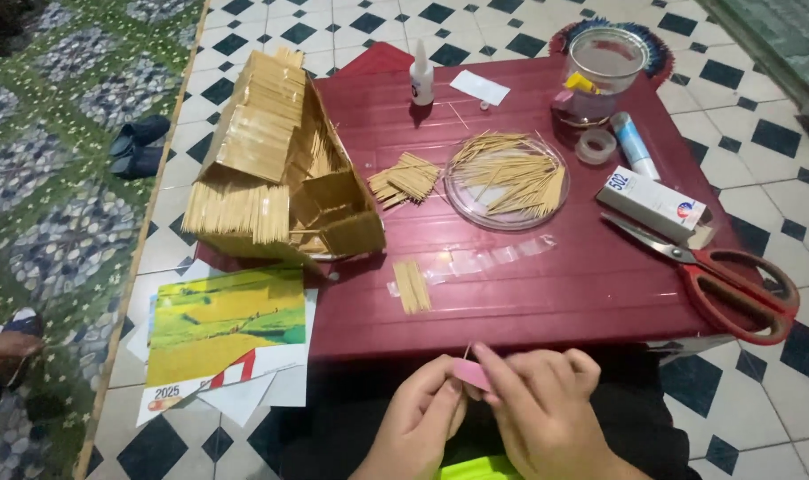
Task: Preparing toothpicks by rubbing their tips against a pink block, likely for a craft project.
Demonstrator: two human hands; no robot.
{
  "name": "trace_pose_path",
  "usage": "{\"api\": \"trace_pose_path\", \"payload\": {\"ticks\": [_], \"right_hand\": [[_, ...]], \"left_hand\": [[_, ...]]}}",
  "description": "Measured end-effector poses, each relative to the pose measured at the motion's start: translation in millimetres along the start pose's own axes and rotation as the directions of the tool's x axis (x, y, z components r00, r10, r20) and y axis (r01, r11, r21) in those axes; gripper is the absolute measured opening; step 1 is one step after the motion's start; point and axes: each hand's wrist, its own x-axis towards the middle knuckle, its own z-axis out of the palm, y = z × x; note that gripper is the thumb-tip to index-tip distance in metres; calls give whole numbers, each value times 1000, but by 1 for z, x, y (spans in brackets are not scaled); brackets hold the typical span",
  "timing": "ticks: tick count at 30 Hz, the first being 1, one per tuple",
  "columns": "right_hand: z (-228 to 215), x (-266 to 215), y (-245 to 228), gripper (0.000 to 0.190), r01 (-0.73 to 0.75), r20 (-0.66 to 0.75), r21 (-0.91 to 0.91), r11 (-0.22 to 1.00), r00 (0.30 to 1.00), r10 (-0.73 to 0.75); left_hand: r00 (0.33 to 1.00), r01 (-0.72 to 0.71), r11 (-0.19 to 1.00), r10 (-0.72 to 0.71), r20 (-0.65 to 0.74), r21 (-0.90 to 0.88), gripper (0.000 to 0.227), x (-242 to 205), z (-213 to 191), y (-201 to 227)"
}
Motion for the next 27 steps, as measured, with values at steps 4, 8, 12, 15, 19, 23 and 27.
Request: {"api": "trace_pose_path", "payload": {"ticks": [4, 8, 12, 15, 19, 23, 27], "right_hand": [[10, -5, 9, 50, -249, 92, -14, 969, 964, 249], [10, -7, 5, 45, -135, 47, -47, 990, 989, 137], [4, 4, 6, 41, -337, 19, 62, 940, 942, 336], [2, -4, 1, 40, -71, 43, 9, 997, 997, 71], [10, -3, 8, 50, -278, 97, -50, 959, 955, 281], [0, 4, -3, 37, -96, -12, -23, 995, 995, 96], [9, 2, 6, 39, -297, 66, -3, 955, 953, 296]], "left_hand": [[998, -59, 980, 56, 23, 190, 23, 0, -5, 0], [997, -80, 980, 77, 24, 182, 23, -1, -9, -3], [998, 11, 960, 7, -61, 281, 23, -1, -5, 10], [997, -65, 986, 72, -41, 155, 22, 0, -8, 0], [994, -64, 971, 83, -74, 230, 23, 2, -7, 4], [995, -89, 978, 94, -19, 190, 22, -3, -7, 4], [995, -87, 967, 95, -24, 238, 23, -1, -5, 7]]}}
